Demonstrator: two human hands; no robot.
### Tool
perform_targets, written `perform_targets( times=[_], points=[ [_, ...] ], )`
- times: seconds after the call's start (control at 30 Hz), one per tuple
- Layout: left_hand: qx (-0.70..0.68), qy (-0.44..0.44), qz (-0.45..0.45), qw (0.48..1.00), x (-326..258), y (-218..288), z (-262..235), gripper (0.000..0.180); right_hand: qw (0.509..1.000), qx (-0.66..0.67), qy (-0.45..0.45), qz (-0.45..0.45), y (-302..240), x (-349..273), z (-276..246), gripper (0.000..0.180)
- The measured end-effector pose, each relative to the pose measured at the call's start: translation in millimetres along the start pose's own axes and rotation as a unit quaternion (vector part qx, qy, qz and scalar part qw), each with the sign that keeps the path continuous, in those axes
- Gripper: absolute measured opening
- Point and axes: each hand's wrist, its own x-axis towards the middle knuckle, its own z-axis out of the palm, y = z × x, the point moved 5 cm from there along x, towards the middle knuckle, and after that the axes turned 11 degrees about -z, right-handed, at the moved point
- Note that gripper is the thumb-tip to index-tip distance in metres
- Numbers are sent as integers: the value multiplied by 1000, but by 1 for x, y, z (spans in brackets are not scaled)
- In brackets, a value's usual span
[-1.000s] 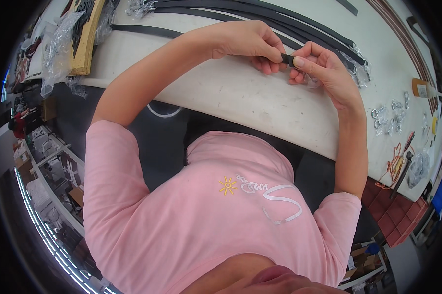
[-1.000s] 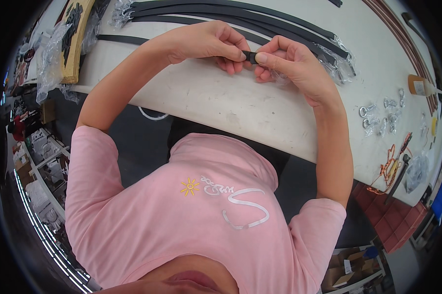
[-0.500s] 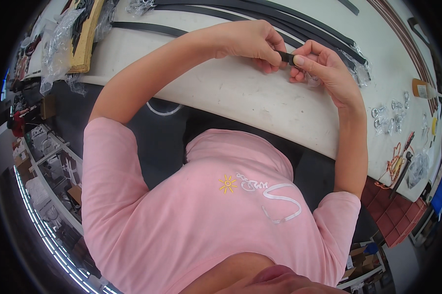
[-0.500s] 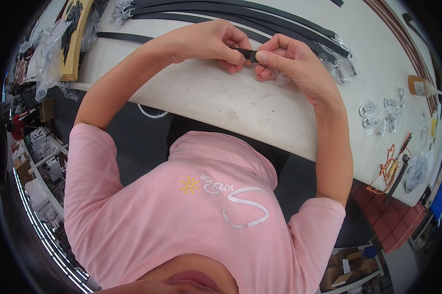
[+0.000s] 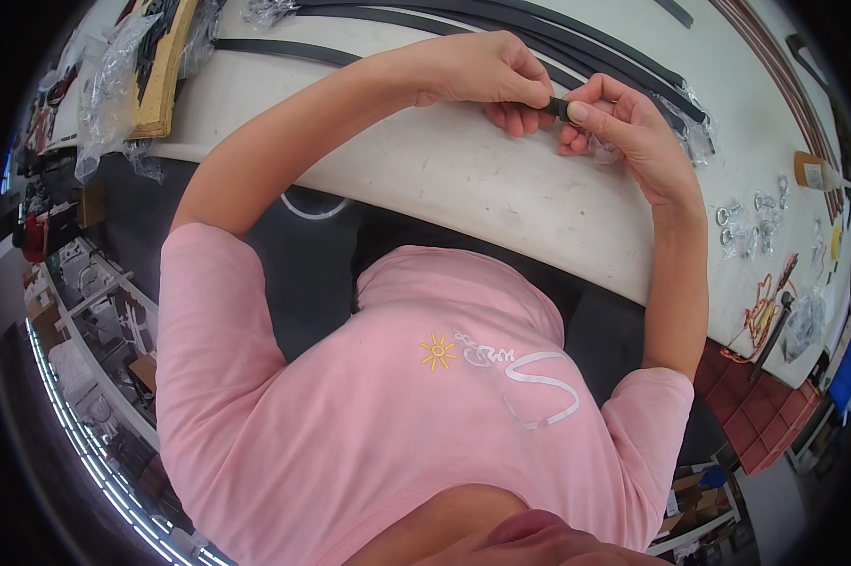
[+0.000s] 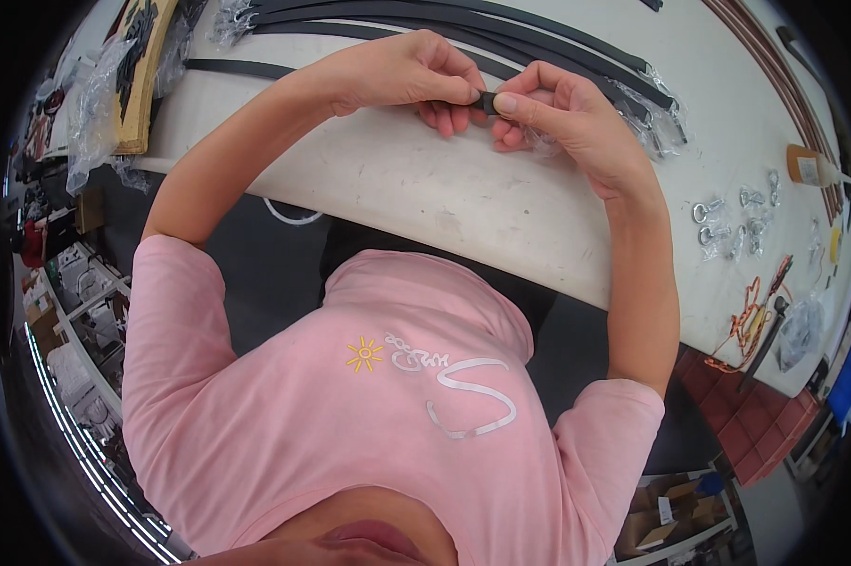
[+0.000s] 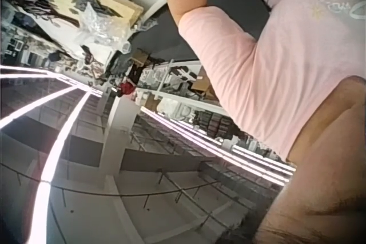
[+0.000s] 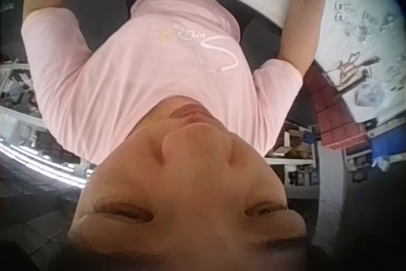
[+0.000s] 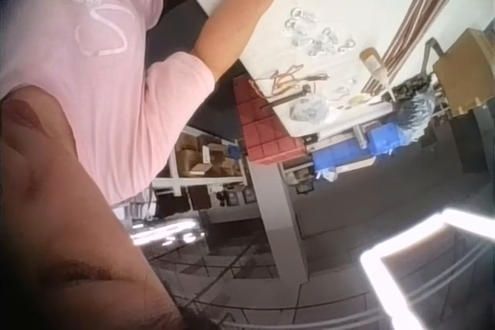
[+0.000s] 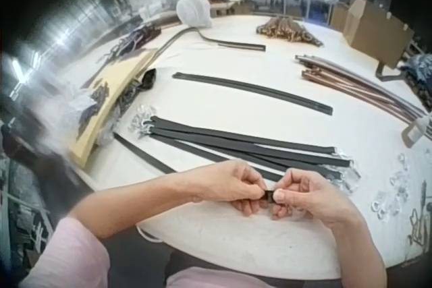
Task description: The person is assembling leather straps by attaching metal hardware and applying glue to the ends.
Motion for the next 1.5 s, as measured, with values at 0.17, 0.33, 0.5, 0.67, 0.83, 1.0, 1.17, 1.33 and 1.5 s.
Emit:
perform_targets(
  times=[0.17, 0.33, 0.5, 0.67, 0.83, 1.0, 1.17, 1.33, 1.5],
  points=[
    [34, 3, 39, 999, 1, -2, 3, 22, 1000, -9, -4, -3, -1, 1, 0, 20],
    [13, 6, 35, 999, -1, -1, 1, 22, 1000, 6, -4, -4, 0, 1, 0, 20],
    [38, 1, 45, 998, -2, -2, 3, 23, 1000, -2, 6, 4, 0, 0, 1, 21],
    [-1, 1, 34, 999, -2, -2, 2, 22, 1000, 2, 0, -3, 0, 1, 1, 21],
    [15, -8, 38, 999, 0, -4, 2, 23, 1000, -4, 5, 3, 0, 0, 2, 21],
    [-2, -13, 31, 999, -1, -2, 1, 22, 1000, -1, 3, 3, 1, 0, 2, 21],
    [11, -27, 48, 998, 0, -5, 3, 22, 1000, -1, 5, 4, 1, 1, 1, 20],
    [-10, -17, 51, 999, 0, -4, 3, 21, 1000, 1, 11, 7, 0, 0, 1, 20],
    [12, -23, 63, 998, 1, -7, 4, 22, 1000, 1, 10, 7, -1, 0, 3, 19]
  ],
)
